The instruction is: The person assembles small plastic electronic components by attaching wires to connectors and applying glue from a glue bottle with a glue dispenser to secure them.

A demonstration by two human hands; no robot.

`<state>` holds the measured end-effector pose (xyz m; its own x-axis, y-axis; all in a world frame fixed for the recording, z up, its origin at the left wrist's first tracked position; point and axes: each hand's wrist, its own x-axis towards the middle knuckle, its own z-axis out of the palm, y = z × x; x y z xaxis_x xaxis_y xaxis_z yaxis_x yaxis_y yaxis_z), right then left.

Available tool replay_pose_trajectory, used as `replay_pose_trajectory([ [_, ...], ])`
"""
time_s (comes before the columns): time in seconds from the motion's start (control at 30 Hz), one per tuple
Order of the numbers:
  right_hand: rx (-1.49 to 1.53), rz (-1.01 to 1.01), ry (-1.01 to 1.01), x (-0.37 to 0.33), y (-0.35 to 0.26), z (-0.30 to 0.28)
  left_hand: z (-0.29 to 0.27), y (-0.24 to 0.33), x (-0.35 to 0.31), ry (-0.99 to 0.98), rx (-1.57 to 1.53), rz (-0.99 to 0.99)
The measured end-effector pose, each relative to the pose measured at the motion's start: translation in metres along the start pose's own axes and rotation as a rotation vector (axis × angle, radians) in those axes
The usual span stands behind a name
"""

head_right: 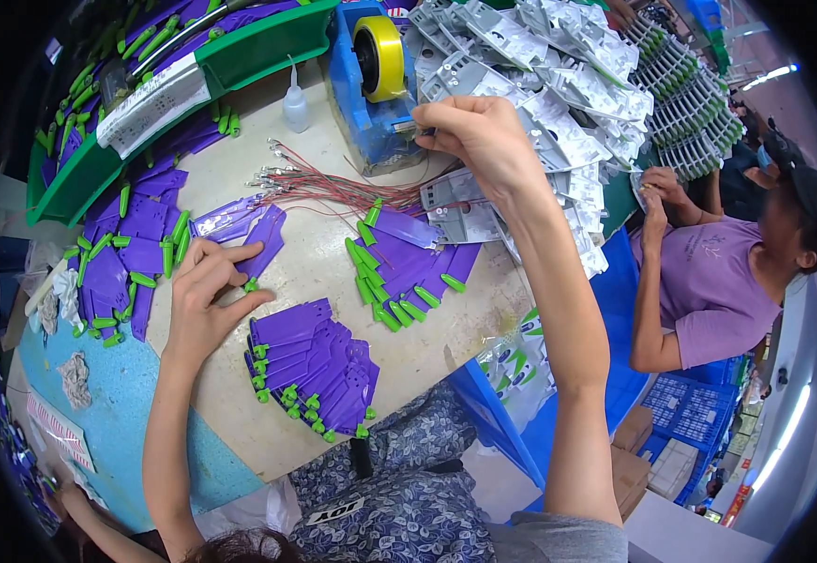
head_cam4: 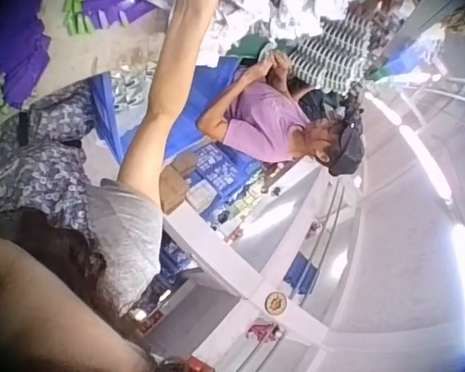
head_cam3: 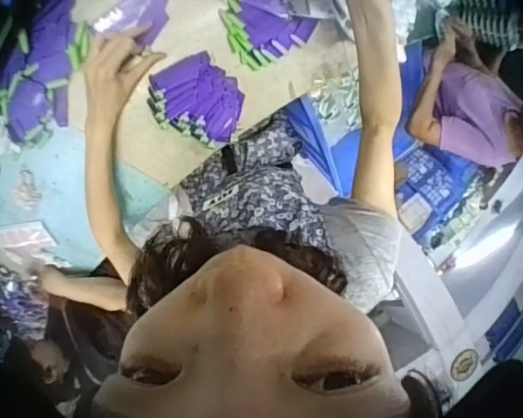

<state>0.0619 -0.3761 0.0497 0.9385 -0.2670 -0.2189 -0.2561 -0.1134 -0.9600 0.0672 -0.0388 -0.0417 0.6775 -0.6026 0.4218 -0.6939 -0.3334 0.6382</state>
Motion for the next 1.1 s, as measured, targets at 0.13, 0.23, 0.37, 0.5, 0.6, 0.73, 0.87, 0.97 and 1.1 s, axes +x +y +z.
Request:
replay_pose_trajectory([
  [0.13,-0.142,0.057,0.037,-0.01,-0.006,0.003,0.0,0.0,0.0,-0.003,-0.003,0.002],
  [0.23,-0.308,0.062,0.005,-0.006,-0.009,0.002,-0.002,-0.001,-0.001,-0.009,0.009,0.018],
  [0.37,-0.432,0.102,-0.065,-0.006,-0.019,-0.003,-0.002,0.003,-0.001,-0.009,-0.005,-0.045],
  [0.5,-0.384,0.076,-0.015,-0.01,-0.017,0.003,0.0,0.0,-0.001,0.026,-0.021,-0.005],
  [0.6,-0.024,0.036,-0.095,-0.011,0.0,-0.007,0.0,0.001,-0.001,0.027,-0.008,-0.002],
  [0.73,0.325,-0.028,-0.086,-0.019,0.007,0.005,-0.001,-0.001,-0.002,-0.018,-0.015,-0.03],
  [0.87,0.343,-0.097,-0.035,-0.016,0.007,0.027,-0.002,0.001,-0.002,-0.018,-0.011,-0.036],
  [0.97,0.328,-0.129,-0.001,-0.01,0.008,0.032,0.0,0.0,-0.002,-0.011,0.005,-0.021],
  [1.1,0.207,-0.104,0.004,-0.009,0.018,0.032,0.0,0.003,0.0,0.017,0.022,-0.007],
])
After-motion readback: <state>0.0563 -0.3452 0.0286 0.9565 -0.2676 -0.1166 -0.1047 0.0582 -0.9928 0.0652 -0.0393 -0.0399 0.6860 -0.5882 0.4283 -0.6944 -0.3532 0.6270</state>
